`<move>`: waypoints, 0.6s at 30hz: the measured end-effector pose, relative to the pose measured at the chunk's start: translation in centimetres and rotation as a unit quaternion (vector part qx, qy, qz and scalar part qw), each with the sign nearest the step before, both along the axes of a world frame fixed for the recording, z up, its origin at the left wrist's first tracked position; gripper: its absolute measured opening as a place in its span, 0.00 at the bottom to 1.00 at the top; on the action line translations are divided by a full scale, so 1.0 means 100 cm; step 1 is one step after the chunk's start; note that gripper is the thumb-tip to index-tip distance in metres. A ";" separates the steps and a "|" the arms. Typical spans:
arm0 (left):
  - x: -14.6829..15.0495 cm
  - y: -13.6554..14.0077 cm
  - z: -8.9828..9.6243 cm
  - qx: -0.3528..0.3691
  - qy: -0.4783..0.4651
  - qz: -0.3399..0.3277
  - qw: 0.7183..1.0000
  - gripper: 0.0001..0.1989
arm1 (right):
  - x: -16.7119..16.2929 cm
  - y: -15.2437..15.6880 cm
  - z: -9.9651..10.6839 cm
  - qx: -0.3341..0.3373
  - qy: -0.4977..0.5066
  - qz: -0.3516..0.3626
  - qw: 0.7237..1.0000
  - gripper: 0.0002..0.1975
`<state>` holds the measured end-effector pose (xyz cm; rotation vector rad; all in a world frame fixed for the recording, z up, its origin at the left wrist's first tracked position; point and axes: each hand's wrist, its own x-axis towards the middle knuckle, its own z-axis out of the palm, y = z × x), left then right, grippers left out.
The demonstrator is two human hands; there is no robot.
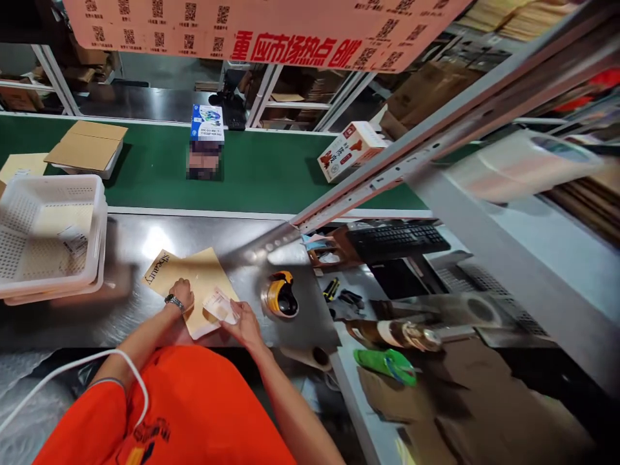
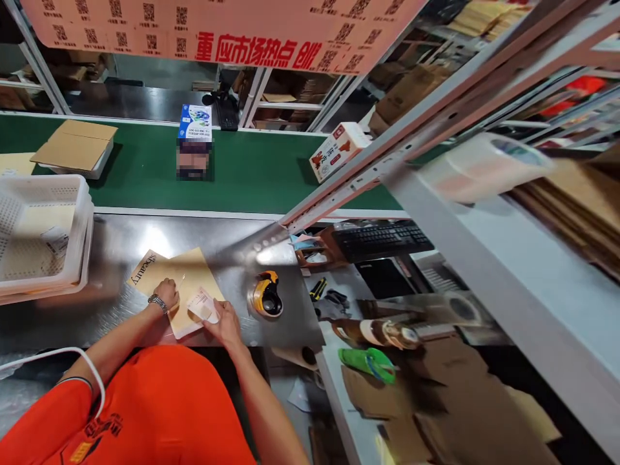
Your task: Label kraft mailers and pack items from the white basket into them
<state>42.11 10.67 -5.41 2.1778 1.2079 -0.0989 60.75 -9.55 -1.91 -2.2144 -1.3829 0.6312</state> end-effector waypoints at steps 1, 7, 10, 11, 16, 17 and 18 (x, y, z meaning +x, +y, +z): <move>0.001 0.002 -0.001 0.004 0.005 -0.006 1.000 0.13 | 0.000 0.000 -0.004 0.008 0.022 -0.010 1.000 0.39; -0.003 0.010 -0.003 -0.024 -0.007 -0.011 1.000 0.11 | -0.003 0.018 -0.018 0.043 0.091 -0.038 0.994 0.41; -0.005 0.004 -0.007 -0.063 -0.037 -0.011 0.997 0.07 | -0.005 0.032 -0.021 0.061 0.116 -0.042 0.991 0.40; -0.004 0.001 -0.008 -0.077 -0.047 -0.005 0.996 0.06 | -0.005 0.036 -0.022 0.065 0.123 -0.039 0.989 0.40; -0.003 -0.011 -0.013 -0.130 -0.098 0.117 0.980 0.11 | -0.003 0.040 -0.023 0.061 0.135 0.015 0.989 0.38; -0.005 -0.013 -0.012 -0.140 -0.110 0.154 0.972 0.11 | -0.003 0.039 -0.024 0.058 0.128 0.038 0.989 0.37; -0.007 -0.016 -0.011 -0.148 -0.121 0.189 0.963 0.12 | -0.004 0.037 -0.026 0.055 0.122 0.065 0.989 0.37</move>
